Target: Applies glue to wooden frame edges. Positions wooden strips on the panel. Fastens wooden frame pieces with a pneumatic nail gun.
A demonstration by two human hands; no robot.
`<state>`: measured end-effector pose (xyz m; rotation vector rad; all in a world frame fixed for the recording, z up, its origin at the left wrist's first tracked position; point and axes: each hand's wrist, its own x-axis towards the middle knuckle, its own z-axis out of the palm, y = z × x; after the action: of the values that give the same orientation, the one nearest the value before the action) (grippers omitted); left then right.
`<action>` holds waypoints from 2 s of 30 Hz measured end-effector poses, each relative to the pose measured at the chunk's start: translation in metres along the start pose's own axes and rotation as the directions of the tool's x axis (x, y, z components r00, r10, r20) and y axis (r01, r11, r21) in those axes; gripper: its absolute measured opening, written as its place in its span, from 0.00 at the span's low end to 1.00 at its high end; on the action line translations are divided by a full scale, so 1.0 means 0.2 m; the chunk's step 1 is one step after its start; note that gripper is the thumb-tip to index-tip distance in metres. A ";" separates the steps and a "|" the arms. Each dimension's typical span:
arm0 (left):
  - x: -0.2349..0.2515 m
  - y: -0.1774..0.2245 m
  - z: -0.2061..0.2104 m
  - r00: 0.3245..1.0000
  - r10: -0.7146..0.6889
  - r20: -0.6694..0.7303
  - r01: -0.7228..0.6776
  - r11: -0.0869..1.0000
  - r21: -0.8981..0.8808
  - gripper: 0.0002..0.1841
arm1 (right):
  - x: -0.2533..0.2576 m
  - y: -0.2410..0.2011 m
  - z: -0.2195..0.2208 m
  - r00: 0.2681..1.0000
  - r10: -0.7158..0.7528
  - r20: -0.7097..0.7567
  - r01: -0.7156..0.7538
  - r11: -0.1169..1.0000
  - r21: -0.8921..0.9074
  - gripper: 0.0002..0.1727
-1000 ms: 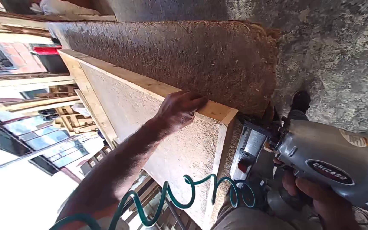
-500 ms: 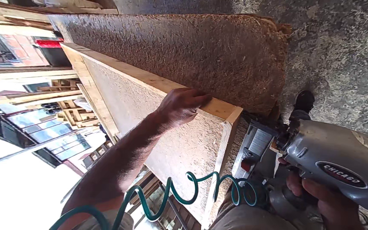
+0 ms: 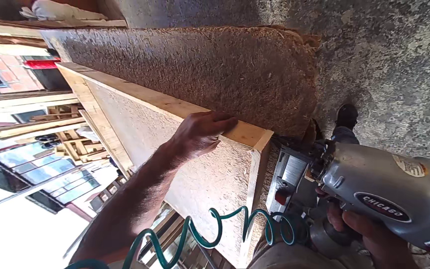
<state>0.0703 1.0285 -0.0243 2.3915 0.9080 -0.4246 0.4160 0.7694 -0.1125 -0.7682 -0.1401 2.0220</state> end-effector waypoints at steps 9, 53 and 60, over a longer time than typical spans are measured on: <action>0.00 -0.01 0.00 1.000 0.010 -0.003 -0.010 1.000 -0.012 0.16 | -0.02 -0.01 0.01 0.999 0.027 -0.018 -0.027 0.999 -0.031 0.11; -0.02 -0.01 0.01 0.999 0.032 -0.031 -0.031 0.999 0.040 0.16 | -0.03 0.00 -0.01 0.999 0.040 -0.015 -0.040 0.999 0.006 0.14; 0.00 -0.01 0.00 0.999 0.012 -0.046 -0.012 1.000 0.012 0.14 | -0.09 -0.05 0.08 0.989 0.123 0.085 -0.124 0.992 0.003 0.15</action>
<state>0.0682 1.0294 -0.0254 2.4255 0.9134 -0.3731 0.4199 0.7636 -0.0875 -0.7003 -0.1356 2.1724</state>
